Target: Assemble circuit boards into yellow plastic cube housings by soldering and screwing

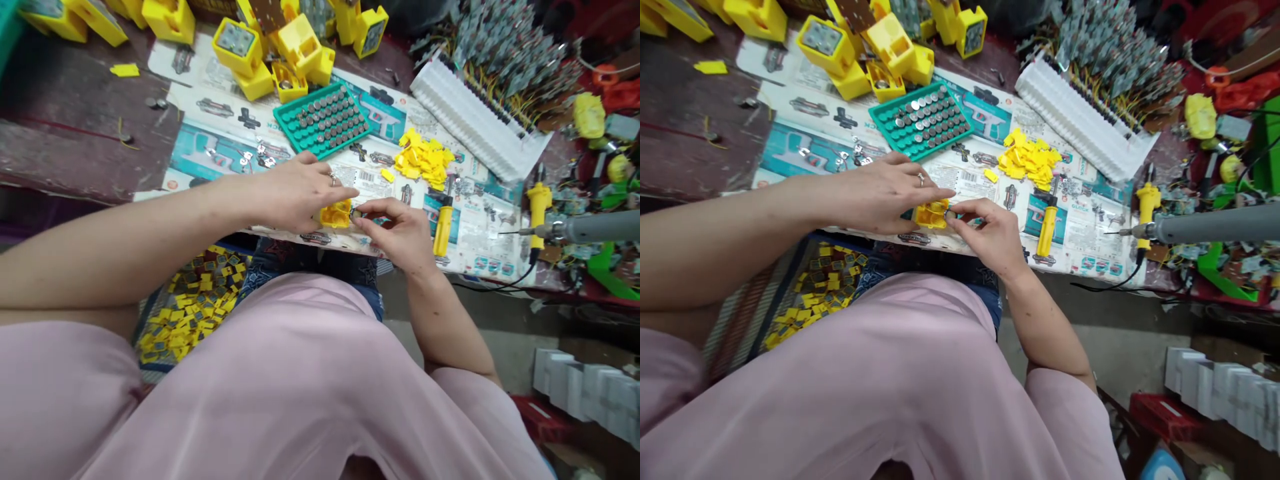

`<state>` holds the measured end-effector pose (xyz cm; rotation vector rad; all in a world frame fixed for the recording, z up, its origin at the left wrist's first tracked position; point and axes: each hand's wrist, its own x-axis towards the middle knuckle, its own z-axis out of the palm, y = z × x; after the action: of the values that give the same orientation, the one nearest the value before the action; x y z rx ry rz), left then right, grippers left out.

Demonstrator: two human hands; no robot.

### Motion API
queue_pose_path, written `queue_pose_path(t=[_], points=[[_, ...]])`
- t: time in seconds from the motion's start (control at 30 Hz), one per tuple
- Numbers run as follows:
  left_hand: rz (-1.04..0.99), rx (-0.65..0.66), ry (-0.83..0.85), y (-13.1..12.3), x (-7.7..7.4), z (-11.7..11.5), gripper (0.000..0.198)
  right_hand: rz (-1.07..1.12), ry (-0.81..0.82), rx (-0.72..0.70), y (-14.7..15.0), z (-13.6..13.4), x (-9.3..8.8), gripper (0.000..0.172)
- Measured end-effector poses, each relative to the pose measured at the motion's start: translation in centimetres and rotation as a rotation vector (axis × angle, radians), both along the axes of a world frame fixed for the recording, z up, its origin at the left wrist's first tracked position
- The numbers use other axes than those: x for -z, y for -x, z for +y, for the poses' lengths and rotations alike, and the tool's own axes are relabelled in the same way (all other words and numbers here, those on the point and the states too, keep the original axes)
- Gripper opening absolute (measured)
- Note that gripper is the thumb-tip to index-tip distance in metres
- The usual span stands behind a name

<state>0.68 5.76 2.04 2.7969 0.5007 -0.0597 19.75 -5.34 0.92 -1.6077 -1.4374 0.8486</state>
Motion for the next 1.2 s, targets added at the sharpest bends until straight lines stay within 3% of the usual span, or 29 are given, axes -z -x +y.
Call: queue_pose_path(t=[0.13,0.33,0.47,0.7,0.97,1.2], points=[[0.102,-0.153,-0.183,-0.8,-1.0,-3.1,0.040,-0.103,-0.058,-0.023,-0.7,-0.3,-0.2,0.011],[0.096,-0.326,-0.162,-1.2,-1.5,-5.8,0.064,-0.208,-0.074,-0.100,-1.0,-0.3,-0.3,0.009],[-0.018,-0.294,-0.117,-0.3,-0.6,-5.8,0.073,-0.287,-0.004,-0.126,-0.5,0.0,-0.7,0.009],[-0.107,-0.320,-0.118,0.5,0.9,-6.3,0.069,-0.550,0.150,-0.186,0.6,0.6,-2.1,0.009],[-0.176,-0.327,-0.099,0.4,1.2,-6.2,0.069,-0.754,0.224,-0.296,0.8,0.9,-3.6,0.017],[-0.196,-0.306,-0.078,0.4,1.4,-6.1,0.072,-0.915,0.187,-0.283,1.6,1.3,-3.7,0.017]])
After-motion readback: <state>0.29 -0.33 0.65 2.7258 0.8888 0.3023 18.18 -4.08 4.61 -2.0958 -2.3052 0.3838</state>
